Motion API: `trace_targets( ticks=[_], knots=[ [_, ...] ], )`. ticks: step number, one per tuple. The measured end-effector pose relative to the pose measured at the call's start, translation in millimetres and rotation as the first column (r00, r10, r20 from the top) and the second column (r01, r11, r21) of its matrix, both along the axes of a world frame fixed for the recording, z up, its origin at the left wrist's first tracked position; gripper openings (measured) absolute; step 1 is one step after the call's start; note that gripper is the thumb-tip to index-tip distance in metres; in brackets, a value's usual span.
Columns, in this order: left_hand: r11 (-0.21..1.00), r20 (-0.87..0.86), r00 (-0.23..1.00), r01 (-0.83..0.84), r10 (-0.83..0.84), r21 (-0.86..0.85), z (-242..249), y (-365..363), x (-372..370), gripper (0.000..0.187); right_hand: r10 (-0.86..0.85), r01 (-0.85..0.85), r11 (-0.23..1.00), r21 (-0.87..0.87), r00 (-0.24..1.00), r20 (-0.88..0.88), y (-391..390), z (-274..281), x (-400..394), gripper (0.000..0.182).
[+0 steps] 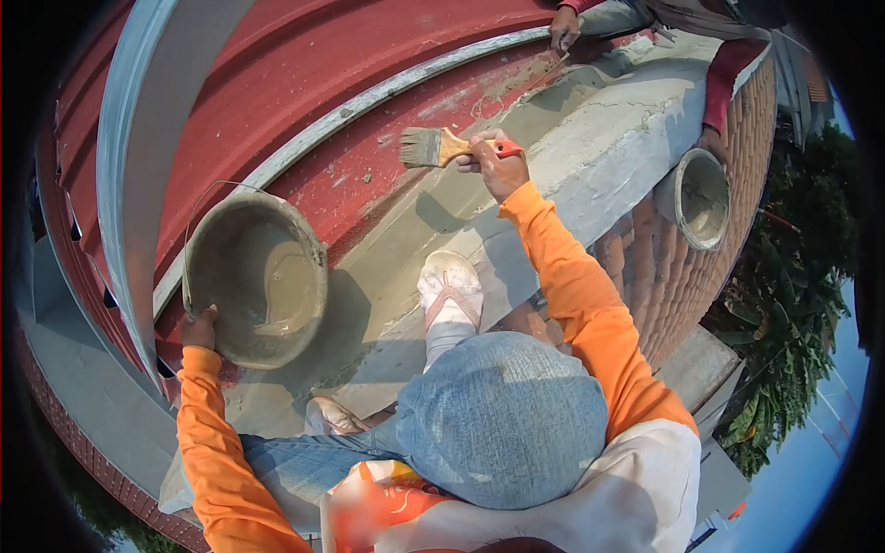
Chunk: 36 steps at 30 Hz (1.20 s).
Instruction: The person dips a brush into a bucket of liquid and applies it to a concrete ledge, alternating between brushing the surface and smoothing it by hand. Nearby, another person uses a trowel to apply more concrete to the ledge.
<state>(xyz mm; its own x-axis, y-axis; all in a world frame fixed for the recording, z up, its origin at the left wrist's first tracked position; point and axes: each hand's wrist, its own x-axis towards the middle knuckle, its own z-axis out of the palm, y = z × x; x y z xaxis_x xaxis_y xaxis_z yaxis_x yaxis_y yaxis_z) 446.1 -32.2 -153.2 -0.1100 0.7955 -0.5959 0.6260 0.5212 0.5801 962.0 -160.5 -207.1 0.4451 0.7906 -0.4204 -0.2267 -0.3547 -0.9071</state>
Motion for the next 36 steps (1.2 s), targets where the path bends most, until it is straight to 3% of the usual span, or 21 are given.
trace_targets(
  ticks=[1, 2, 4, 5, 6, 8, 10, 12, 13, 15, 18, 20, 21, 24, 25, 28, 29, 34, 36],
  knots=[
    [0.998, 0.067, 0.996, 0.056, -0.057, 0.019, -6.6, 2.7, -8.1, 0.032, -0.205, 0.216, 0.974, 0.066, 0.968, -0.144, -6.2, 5.5, 25.4, 0.019],
    [0.999, 0.077, 0.997, -0.019, 0.022, -0.036, 10.1, 0.3, 15.3, 0.034, -0.376, 0.424, 0.897, 0.123, 0.879, -0.293, -18.8, 16.3, 50.5, 0.02],
    [0.996, 0.104, 0.991, 0.084, -0.084, 0.004, -14.9, 9.5, -17.9, 0.03, -0.514, 0.564, 0.81, 0.158, 0.814, -0.271, -51.8, 55.1, 89.7, 0.018],
    [0.988, 0.017, 0.988, 0.155, -0.155, -0.005, -11.0, 13.5, -18.6, 0.029, -0.619, 0.671, 0.703, 0.235, 0.74, -0.263, -71.6, 73.6, 108.9, 0.017],
    [0.989, 0.068, 0.987, 0.148, -0.149, 0.01, -19.0, 13.3, -30.9, 0.029, -0.704, 0.752, 0.584, 0.306, 0.657, -0.271, -93.2, 87.6, 126.1, 0.016],
    [0.991, 0.084, 0.987, 0.134, -0.133, -0.003, -19.7, 16.9, -32.1, 0.031, -0.83, 0.802, 0.424, 0.421, 0.53, -0.173, -145.8, 108.9, 172.7, 0.017],
    [0.99, 0.028, 0.991, 0.134, -0.133, -0.049, -12.1, 16.9, -22.6, 0.033, -0.972, 0.869, 0.213, 0.446, 0.234, 0.01, -194.1, 121.7, 224.2, 0.022],
    [0.992, -0.002, 0.995, 0.104, -0.104, -0.078, -29.0, 21.1, -46.5, 0.033, -0.98, 0.866, 0.112, 0.487, 0.014, 0.201, -248.4, 111.4, 289.0, 0.026],
    [0.994, -0.009, 0.998, 0.064, -0.065, -0.091, -40.6, 26.8, -63.1, 0.034, -0.981, 0.865, 0.087, 0.493, -0.012, 0.194, -266.5, 103.7, 312.4, 0.026],
    [0.995, -0.043, 0.998, 0.052, -0.055, -0.08, -31.5, 22.7, -53.0, 0.035, -0.97, 0.941, -0.136, 0.311, -0.191, 0.153, -298.3, 84.7, 360.6, 0.024],
    [0.985, -0.148, 0.979, 0.124, -0.141, -0.116, -18.3, 19.5, -43.0, 0.038, -0.93, 1.0, -0.023, 0.016, -0.028, 0.366, -376.5, -29.5, 459.8, 0.03],
    [0.978, -0.231, 0.953, 0.17, -0.193, -0.117, -18.6, 23.9, -34.6, 0.038, -0.985, 0.954, -0.073, 0.291, -0.115, 0.131, -341.5, -34.8, 440.4, 0.028],
    [0.975, -0.275, 0.937, 0.19, -0.214, -0.112, -19.0, 28.5, -28.2, 0.038, -0.808, 0.983, 0.055, 0.174, -0.059, 0.587, -335.9, -30.5, 437.1, 0.024],
    [0.969, -0.362, 0.899, 0.222, -0.245, -0.105, -19.5, 32.5, -26.2, 0.038, -0.751, 0.98, 0.04, 0.197, -0.101, 0.652, -327.0, -47.8, 438.6, 0.021],
    [0.969, -0.382, 0.891, 0.223, -0.247, -0.105, -21.6, 32.3, -26.3, 0.038, -0.651, 0.968, 0.109, 0.228, -0.104, 0.752, -327.7, -51.3, 437.2, 0.02],
    [0.967, -0.437, 0.863, 0.23, -0.253, -0.105, -21.4, 35.9, -25.6, 0.038, -0.728, 0.982, 0.088, 0.169, -0.052, 0.684, -340.9, -85.4, 457.5, 0.018],
    [0.966, -0.447, 0.857, 0.235, -0.259, -0.108, -22.0, 37.1, -24.4, 0.038, -0.642, 0.989, 0.062, 0.135, -0.064, 0.764, -353.2, -110.0, 473.0, 0.018],
    [0.958, -0.479, 0.83, 0.26, -0.285, -0.119, -27.8, 47.4, -19.6, 0.038, -0.713, 0.994, 0.099, 0.041, 0.042, 0.7, -332.4, -83.8, 454.6, 0.018],
    [0.957, -0.481, 0.828, 0.262, -0.288, -0.122, -29.2, 49.4, -19.1, 0.038, -0.863, 0.995, 0.081, 0.056, 0.042, 0.503, -323.2, -66.9, 444.1, 0.019]
  ],
)
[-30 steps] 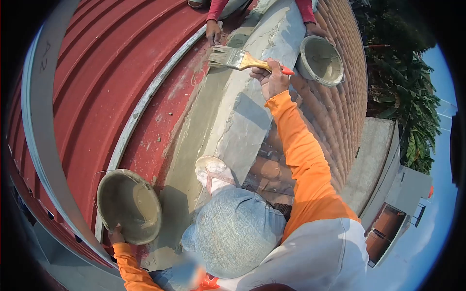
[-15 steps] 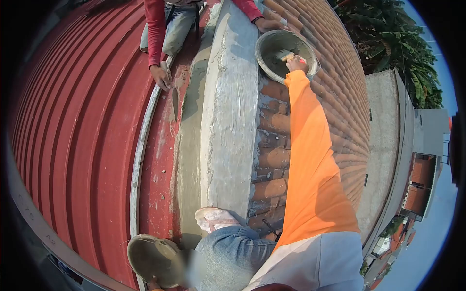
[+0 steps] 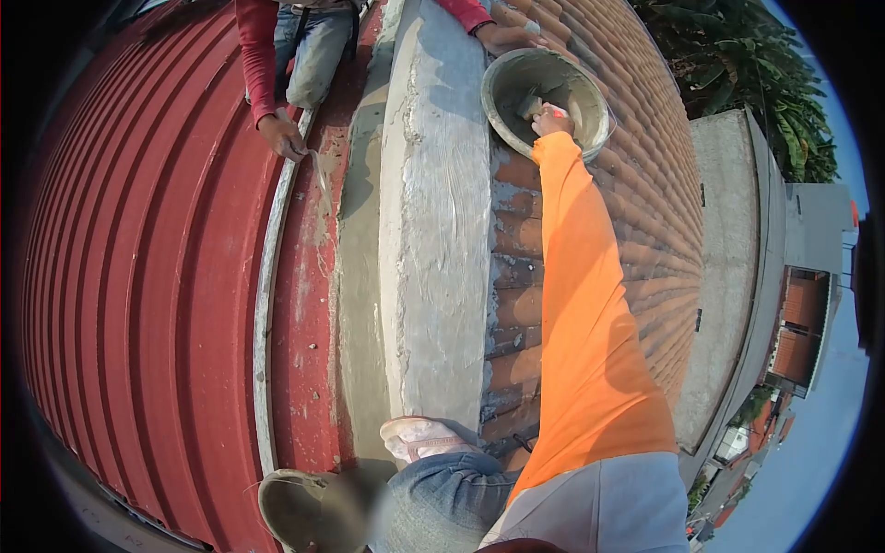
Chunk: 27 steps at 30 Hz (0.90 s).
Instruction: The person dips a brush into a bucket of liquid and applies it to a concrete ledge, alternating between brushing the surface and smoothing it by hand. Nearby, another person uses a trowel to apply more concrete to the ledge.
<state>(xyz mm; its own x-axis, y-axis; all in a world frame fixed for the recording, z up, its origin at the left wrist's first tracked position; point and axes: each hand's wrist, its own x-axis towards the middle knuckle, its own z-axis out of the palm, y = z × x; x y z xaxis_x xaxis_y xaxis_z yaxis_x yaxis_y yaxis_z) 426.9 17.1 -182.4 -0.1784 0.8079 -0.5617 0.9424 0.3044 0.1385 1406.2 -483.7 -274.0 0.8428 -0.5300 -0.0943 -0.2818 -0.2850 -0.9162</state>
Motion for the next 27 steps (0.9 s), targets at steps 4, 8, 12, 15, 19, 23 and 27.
trace_targets(
  ticks=[4, 8, 12, 15, 19, 23, 27],
  knots=[
    [1.0, -0.015, 1.0, 0.004, -0.004, 0.002, -1.2, 2.0, 0.7, 0.038, 0.009, -0.013, 0.934, 0.357, 1.0, 0.013, 6.0, 19.1, -13.1, 0.022],
    [1.0, -0.014, 1.0, 0.013, -0.013, 0.005, -5.6, 3.1, 4.9, 0.038, 0.003, 0.008, 0.933, 0.359, 1.0, -0.029, 16.7, 50.5, -28.4, 0.031],
    [0.999, -0.009, 1.0, 0.03, -0.03, 0.014, -6.5, 5.4, 6.7, 0.039, 0.005, 0.021, 0.908, 0.418, 0.998, -0.061, 15.9, 53.6, -30.0, 0.036],
    [0.999, 0.0, 0.999, 0.034, -0.034, 0.019, -8.7, 6.6, 6.7, 0.039, -0.008, 0.042, 0.884, 0.466, 0.997, -0.074, 15.1, 49.7, -28.7, 0.035],
    [0.999, 0.011, 1.0, 0.025, -0.025, 0.027, -11.7, 2.5, 3.9, 0.039, -0.047, 0.067, 0.814, 0.577, 0.998, -0.049, 13.6, 56.6, -24.6, 0.031],
    [0.999, 0.024, 1.0, 0.016, -0.017, 0.035, -12.4, 0.8, -0.6, 0.039, 0.05, -0.051, 0.767, 0.64, 0.999, 0.019, 0.8, 61.1, -28.5, 0.026],
    [0.999, 0.029, 1.0, 0.011, -0.012, 0.038, -16.0, -2.9, -6.1, 0.039, 0.068, -0.066, 0.743, 0.667, 0.997, 0.023, -10.9, 70.6, -26.1, 0.025]
  ],
)
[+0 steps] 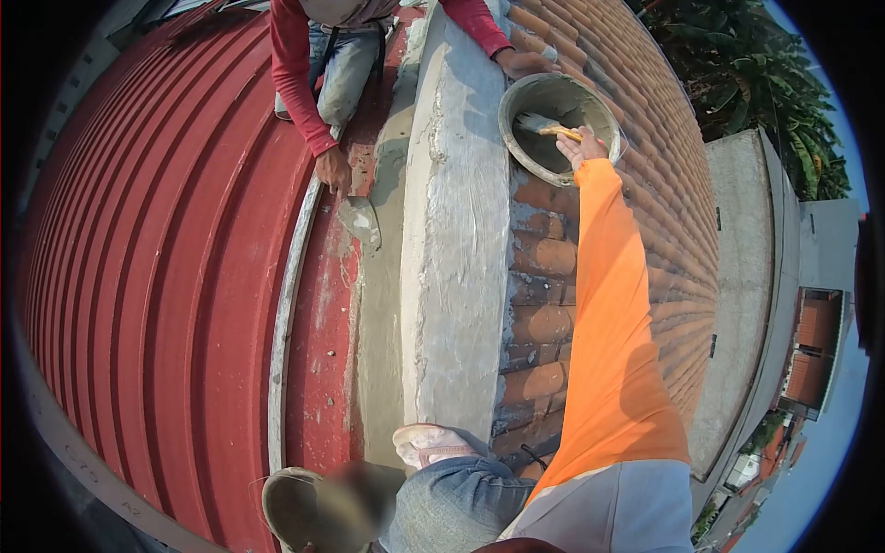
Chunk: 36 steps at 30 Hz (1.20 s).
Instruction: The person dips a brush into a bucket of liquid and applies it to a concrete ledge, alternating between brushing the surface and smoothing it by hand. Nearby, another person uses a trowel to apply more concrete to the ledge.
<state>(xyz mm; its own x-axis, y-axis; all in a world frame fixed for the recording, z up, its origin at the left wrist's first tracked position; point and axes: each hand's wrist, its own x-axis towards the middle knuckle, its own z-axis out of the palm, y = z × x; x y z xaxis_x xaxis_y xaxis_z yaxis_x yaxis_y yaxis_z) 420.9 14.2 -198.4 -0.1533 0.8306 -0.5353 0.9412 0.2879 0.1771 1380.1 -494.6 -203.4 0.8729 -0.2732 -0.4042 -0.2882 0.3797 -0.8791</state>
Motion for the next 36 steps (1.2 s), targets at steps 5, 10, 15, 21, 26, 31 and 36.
trace_targets(
  ticks=[5, 10, 15, 21, 26, 31, 36],
  knots=[
    [1.0, 0.003, 1.0, 0.0, 0.0, -0.007, -2.3, -2.1, -4.7, 0.039, -0.071, 0.064, 0.976, -0.208, 0.997, -0.024, -4.0, -1.9, 12.4, 0.036],
    [1.0, -0.005, 1.0, -0.005, 0.005, 0.0, 0.8, -2.4, -6.8, 0.039, -0.476, 0.214, 0.532, -0.819, 0.876, -0.08, 33.2, -73.7, 40.5, 0.032],
    [1.0, -0.019, 1.0, -0.013, 0.013, 0.0, 6.2, -3.3, -13.8, 0.039, -0.344, 0.258, 0.789, -0.558, 0.937, -0.053, 33.2, -111.9, 54.7, 0.027],
    [1.0, -0.034, 0.999, -0.016, 0.016, -0.004, 10.1, -3.8, -16.7, 0.039, -0.351, 0.341, 0.934, -0.105, 0.931, -0.098, 49.4, -52.5, 13.6, 0.027],
    [1.0, -0.035, 0.999, -0.015, 0.015, 0.004, 13.7, -2.4, -17.4, 0.039, -0.221, 0.218, 0.973, 0.072, 0.975, 0.038, 42.5, -45.1, -6.1, 0.028],
    [1.0, -0.025, 1.0, 0.001, -0.001, 0.013, 16.9, 1.6, -18.8, 0.039, -0.281, 0.27, 0.95, 0.155, 0.958, 0.052, 38.1, -38.2, -10.8, 0.027],
    [1.0, 0.007, 1.0, 0.006, -0.007, 0.025, 19.2, 0.8, -24.9, 0.039, -0.26, 0.222, 0.934, 0.28, 0.959, 0.109, 39.5, -34.5, -21.8, 0.025]
  ],
)
